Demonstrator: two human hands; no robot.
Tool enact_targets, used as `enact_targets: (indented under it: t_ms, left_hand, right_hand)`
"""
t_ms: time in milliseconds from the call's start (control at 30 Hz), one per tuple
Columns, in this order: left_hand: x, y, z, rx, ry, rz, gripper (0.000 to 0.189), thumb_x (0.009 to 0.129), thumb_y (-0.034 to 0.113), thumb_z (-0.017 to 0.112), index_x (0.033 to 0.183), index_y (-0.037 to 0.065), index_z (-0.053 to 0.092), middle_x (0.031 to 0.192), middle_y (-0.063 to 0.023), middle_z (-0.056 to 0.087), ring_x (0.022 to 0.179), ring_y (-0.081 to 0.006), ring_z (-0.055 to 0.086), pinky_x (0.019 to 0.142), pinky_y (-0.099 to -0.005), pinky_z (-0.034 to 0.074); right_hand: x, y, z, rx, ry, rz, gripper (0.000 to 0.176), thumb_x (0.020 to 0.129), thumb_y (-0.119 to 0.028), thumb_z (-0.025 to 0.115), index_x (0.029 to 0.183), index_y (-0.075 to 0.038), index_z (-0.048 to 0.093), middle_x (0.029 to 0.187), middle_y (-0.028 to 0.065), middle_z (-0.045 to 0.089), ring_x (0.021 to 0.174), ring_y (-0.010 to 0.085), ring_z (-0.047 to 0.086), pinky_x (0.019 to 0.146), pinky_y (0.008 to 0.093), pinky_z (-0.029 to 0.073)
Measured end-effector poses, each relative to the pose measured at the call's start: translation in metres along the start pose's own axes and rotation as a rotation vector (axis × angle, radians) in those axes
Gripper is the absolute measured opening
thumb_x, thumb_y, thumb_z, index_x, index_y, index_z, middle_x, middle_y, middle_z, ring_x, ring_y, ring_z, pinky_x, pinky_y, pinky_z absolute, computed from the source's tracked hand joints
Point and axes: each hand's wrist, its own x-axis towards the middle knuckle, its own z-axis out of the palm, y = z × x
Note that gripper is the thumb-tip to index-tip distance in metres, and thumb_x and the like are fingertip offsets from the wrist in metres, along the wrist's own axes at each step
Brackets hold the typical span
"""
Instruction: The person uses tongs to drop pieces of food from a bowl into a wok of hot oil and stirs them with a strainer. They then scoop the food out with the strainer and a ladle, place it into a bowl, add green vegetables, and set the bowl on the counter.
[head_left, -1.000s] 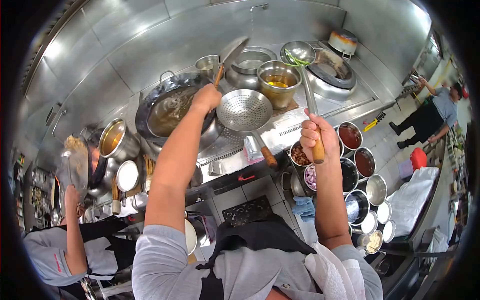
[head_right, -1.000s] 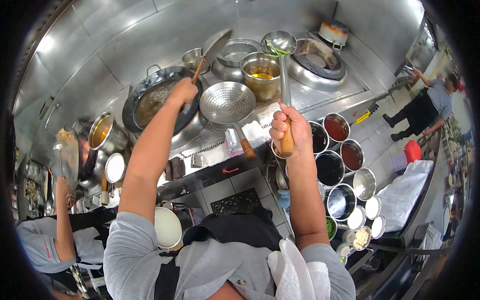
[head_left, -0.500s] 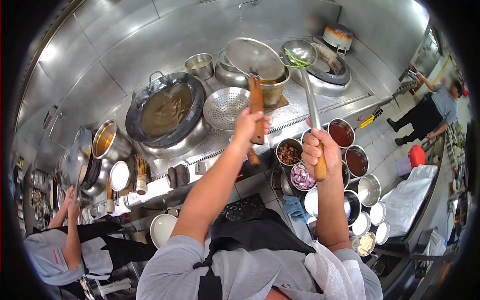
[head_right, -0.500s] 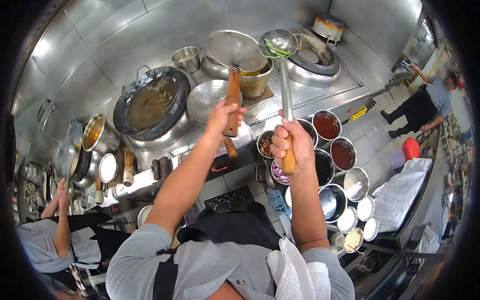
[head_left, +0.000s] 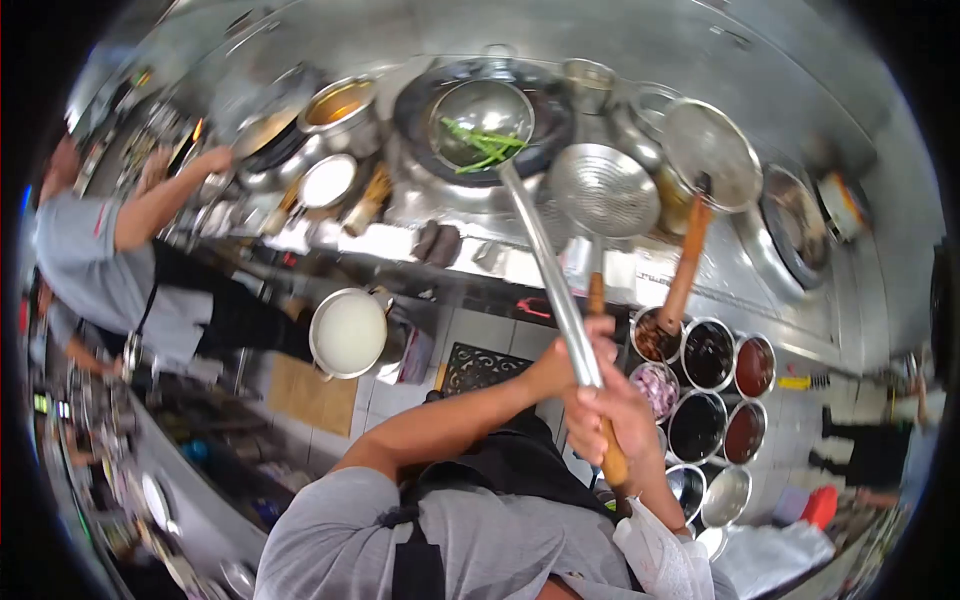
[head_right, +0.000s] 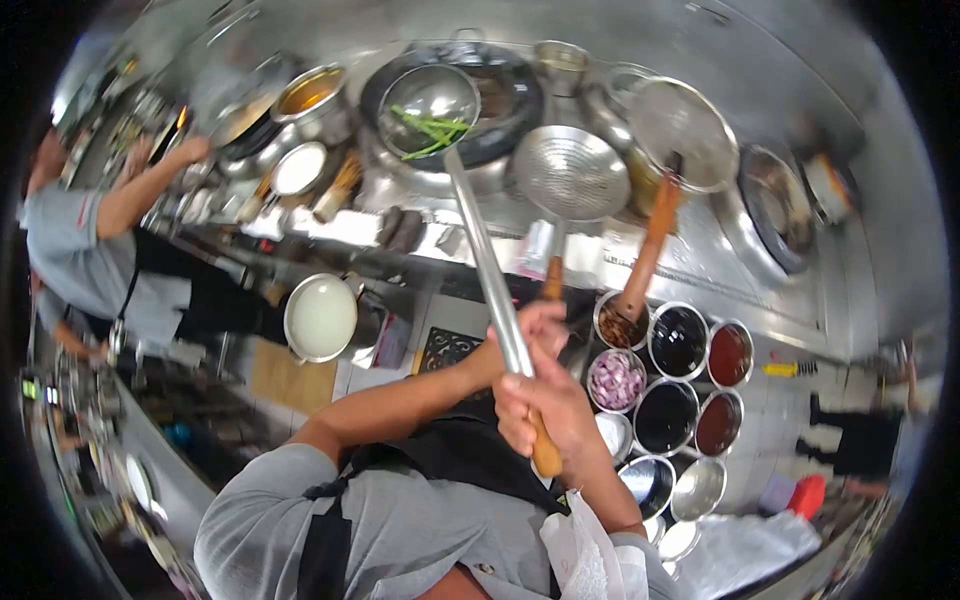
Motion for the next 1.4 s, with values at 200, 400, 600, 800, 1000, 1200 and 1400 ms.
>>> enact_targets:
  t_ms: [200,400,600,800,1000,1200,1400]
  left_hand:
    - [-0.162,0.068,-0.066,0.45,0.041,-0.383,0.039,0.09,0.016,0.064,0.126,0.002,0.054,0.112,-0.0118,0.065,0.106,-0.0174,0.061,0.092,-0.033,0.049]
    - [-0.265,0.081,-0.091,0.169,0.278,-0.111,0.049,0.09,0.023,0.064,0.132,0.002,0.048,0.11,-0.0098,0.061,0.101,-0.0181,0.06,0.09,-0.0313,0.048]
    - [-0.392,0.109,-0.123,0.35,0.538,-0.065,0.05,0.091,0.032,0.063,0.128,0.0,0.049,0.103,-0.0136,0.063,0.095,-0.0201,0.062,0.084,-0.0331,0.05]
    - [-0.498,0.105,-0.149,0.336,0.747,0.072,0.048,0.091,0.03,0.063,0.125,-0.002,0.05,0.109,-0.0148,0.063,0.1,-0.0209,0.062,0.087,-0.0325,0.05]
    - [-0.581,0.151,-0.12,0.223,0.996,0.15,0.021,0.083,0.007,0.062,0.103,0.003,0.064,0.103,-0.0098,0.067,0.095,-0.0193,0.062,0.081,-0.0331,0.051]
    - [-0.617,0.138,-0.097,0.388,1.401,0.016,0.025,0.085,0.015,0.063,0.107,0.003,0.064,0.104,-0.0121,0.067,0.098,-0.0224,0.063,0.084,-0.0348,0.05]
    - [-0.635,0.112,-0.076,0.123,1.662,-0.164,0.039,0.086,0.021,0.066,0.119,0.0,0.058,0.101,-0.0135,0.067,0.093,-0.022,0.064,0.083,-0.0332,0.049]
  right_hand:
    - [0.018,0.048,0.038,-0.313,-0.187,0.484,0.054,0.092,-0.009,0.053,0.141,-0.01,0.033,0.066,0.0036,0.041,0.041,0.0103,0.04,0.039,0.0245,0.036]
    - [0.073,0.124,0.099,-0.462,-0.448,0.921,0.051,0.096,-0.011,0.051,0.14,-0.006,0.025,0.071,0.0026,0.043,0.046,0.0094,0.045,0.041,0.0232,0.039]
    - [0.096,0.229,0.178,-0.563,-0.582,1.161,0.059,0.092,-0.01,0.054,0.143,-0.005,0.023,0.069,0.0028,0.042,0.045,0.0094,0.043,0.041,0.0231,0.038]
    - [0.097,0.334,0.255,-0.755,-0.656,1.239,0.064,0.085,-0.009,0.06,0.141,-0.005,0.03,0.063,0.0045,0.043,0.041,0.0103,0.042,0.037,0.0242,0.037]
    - [0.109,0.449,0.308,-0.924,-0.976,1.318,0.06,0.087,-0.007,0.058,0.14,-0.006,0.03,0.065,0.0037,0.045,0.041,0.0104,0.044,0.037,0.0243,0.039]
    - [0.112,0.56,0.314,-1.355,-1.425,0.997,0.057,0.09,-0.013,0.055,0.139,-0.003,0.028,0.065,0.0024,0.052,0.042,0.0117,0.049,0.038,0.027,0.04]
    - [0.131,0.601,0.285,-1.644,-1.873,0.128,0.06,0.087,-0.011,0.056,0.14,-0.004,0.029,0.06,0.0059,0.052,0.056,0.0209,0.058,0.054,0.0375,0.044]
